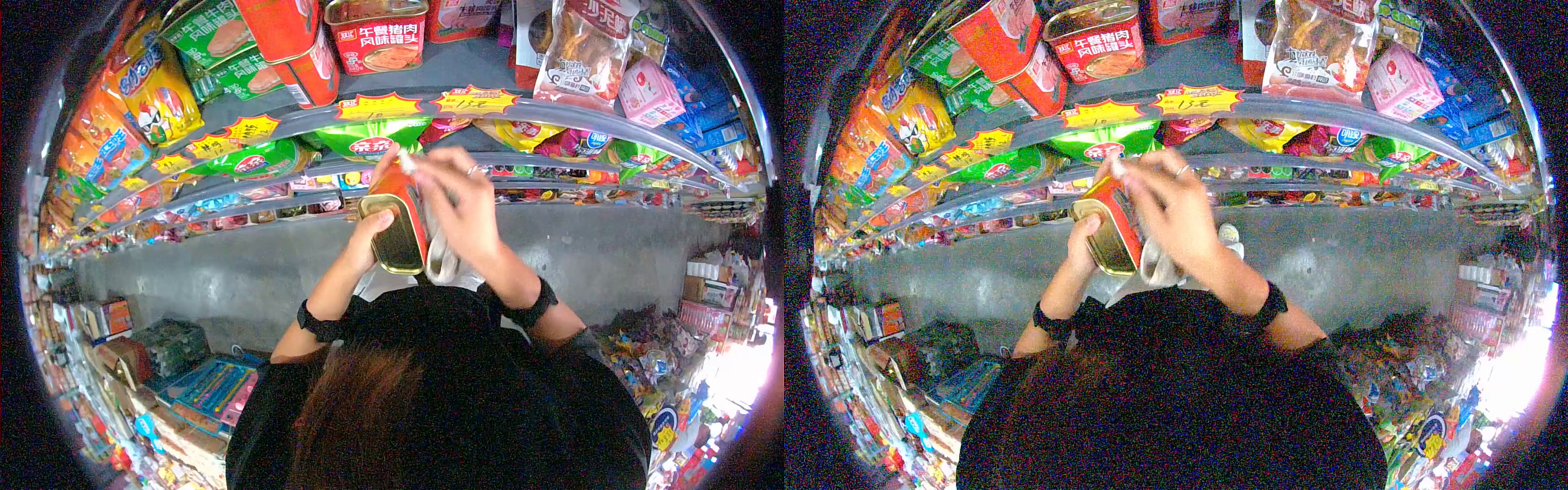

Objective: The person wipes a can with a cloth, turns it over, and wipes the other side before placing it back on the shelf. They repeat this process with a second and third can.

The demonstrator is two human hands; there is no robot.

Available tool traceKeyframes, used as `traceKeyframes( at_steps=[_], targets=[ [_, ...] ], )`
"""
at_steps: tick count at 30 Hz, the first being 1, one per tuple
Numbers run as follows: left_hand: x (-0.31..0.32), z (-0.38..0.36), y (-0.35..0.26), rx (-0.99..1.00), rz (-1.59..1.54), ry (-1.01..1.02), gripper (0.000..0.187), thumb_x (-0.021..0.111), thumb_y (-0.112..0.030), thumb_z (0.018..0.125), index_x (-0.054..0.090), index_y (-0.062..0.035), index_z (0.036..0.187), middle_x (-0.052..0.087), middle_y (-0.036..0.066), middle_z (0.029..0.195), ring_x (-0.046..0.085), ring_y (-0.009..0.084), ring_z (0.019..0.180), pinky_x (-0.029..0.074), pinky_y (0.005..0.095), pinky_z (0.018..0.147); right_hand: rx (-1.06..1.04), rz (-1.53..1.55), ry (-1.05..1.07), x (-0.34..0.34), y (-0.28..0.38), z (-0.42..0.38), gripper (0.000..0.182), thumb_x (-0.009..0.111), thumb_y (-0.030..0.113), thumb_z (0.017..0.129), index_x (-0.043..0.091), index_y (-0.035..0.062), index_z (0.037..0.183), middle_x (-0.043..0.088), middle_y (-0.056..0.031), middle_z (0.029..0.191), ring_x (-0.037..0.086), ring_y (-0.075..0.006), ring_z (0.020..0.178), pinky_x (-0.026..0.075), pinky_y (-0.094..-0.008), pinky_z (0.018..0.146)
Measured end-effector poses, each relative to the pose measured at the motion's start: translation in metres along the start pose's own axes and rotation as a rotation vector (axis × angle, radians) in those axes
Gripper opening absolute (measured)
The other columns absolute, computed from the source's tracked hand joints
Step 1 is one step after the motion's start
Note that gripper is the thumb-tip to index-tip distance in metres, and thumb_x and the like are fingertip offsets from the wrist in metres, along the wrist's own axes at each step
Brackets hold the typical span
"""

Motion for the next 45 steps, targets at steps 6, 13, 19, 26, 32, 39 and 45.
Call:
traceKeyframes(
  at_steps=[6, 13, 19, 26, 32, 39, 45],
  targets=[
    [0.002, 0.000, -0.007, 0.004, -0.311, -0.122, 0.069, 0.048, -0.036, 0.079, 0.026, -0.0073, 0.137, 0.049, 0.015, 0.121, 0.049, 0.0255, 0.111, 0.038, 0.0372, 0.096, -0.058, 0.017, 0.053, 0.006, 0.003, -0.015, 0.023, 0.058, -0.001, 0.078, 0.061, -0.0016, 0.101, 0.054, -0.0124, 0.091, 0.054, -0.0218, 0.078, 0.043, -0.0290, 0.069],
    [-0.010, 0.001, -0.003, -0.077, -0.438, -0.389, 0.056, 0.044, -0.049, 0.083, 0.044, -0.0083, 0.121, 0.054, 0.010, 0.114, 0.053, 0.0233, 0.105, 0.042, 0.0400, 0.091, 0.082, -0.018, -0.163, -0.003, -0.027, -0.008, 0.025, 0.060, 0.006, 0.079, 0.061, 0.0043, 0.104, 0.054, -0.0118, 0.088, 0.056, -0.0241, 0.073, 0.046, -0.0307, 0.067],
    [-0.008, -0.004, 0.005, -0.146, -0.360, -0.501, 0.058, 0.039, -0.055, 0.084, 0.045, -0.0093, 0.120, 0.053, 0.007, 0.113, 0.048, 0.0206, 0.109, 0.037, 0.0367, 0.092, -0.276, -0.132, -0.198, 0.027, 0.014, -0.032, 0.048, 0.067, 0.004, 0.069, 0.057, 0.0106, 0.116, 0.048, -0.0084, 0.093, 0.053, -0.0231, 0.081, 0.047, -0.0320, 0.068],
    [0.003, 0.000, -0.004, -0.085, -0.559, -0.377, 0.057, 0.037, -0.052, 0.087, 0.039, -0.0090, 0.124, 0.049, 0.009, 0.122, 0.046, 0.0230, 0.114, 0.034, 0.0400, 0.097, -0.070, -0.216, -0.274, 0.014, -0.024, -0.028, 0.039, 0.060, 0.004, 0.077, 0.057, 0.0086, 0.116, 0.048, -0.0105, 0.092, 0.054, -0.0217, 0.078, 0.046, -0.0304, 0.068],
    [-0.016, -0.008, -0.010, 0.002, -0.396, -0.222, 0.060, 0.043, -0.048, 0.084, 0.033, -0.0126, 0.131, 0.043, 0.009, 0.130, 0.039, 0.0284, 0.122, 0.033, 0.0518, 0.099, 0.066, -0.076, -0.275, -0.001, -0.054, -0.021, 0.022, 0.053, 0.003, 0.084, 0.060, 0.0006, 0.105, 0.052, -0.0117, 0.091, 0.053, -0.0208, 0.080, 0.044, -0.0282, 0.072],
    [-0.008, -0.005, -0.030, 0.085, -0.028, -0.046, 0.088, 0.065, -0.036, 0.070, 0.017, -0.0081, 0.139, 0.036, 0.011, 0.133, 0.041, 0.0223, 0.119, 0.034, 0.0361, 0.099, -0.206, 0.043, -0.084, -0.023, 0.025, 0.005, 0.021, 0.057, -0.002, 0.079, 0.064, -0.0005, 0.098, 0.055, -0.0100, 0.090, 0.054, -0.0179, 0.080, 0.044, -0.0266, 0.071],
    [0.019, -0.010, -0.061, 0.328, 0.805, 0.235, 0.103, 0.076, -0.033, 0.059, 0.019, -0.0049, 0.139, 0.029, 0.014, 0.137, 0.028, 0.0272, 0.128, 0.021, 0.0375, 0.105, -0.213, 0.051, 0.226, -0.017, 0.035, 0.014, 0.019, 0.058, 0.009, 0.080, 0.064, 0.0094, 0.098, 0.053, -0.0092, 0.091, 0.056, -0.0243, 0.083, 0.046, -0.0317, 0.073]
  ],
)
Point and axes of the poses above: each hand's wrist, its own z-axis towards the middle knuckle, its own x-axis out of the palm, y = z × x, the point moved 6 cm from there along z, towards the middle knuckle
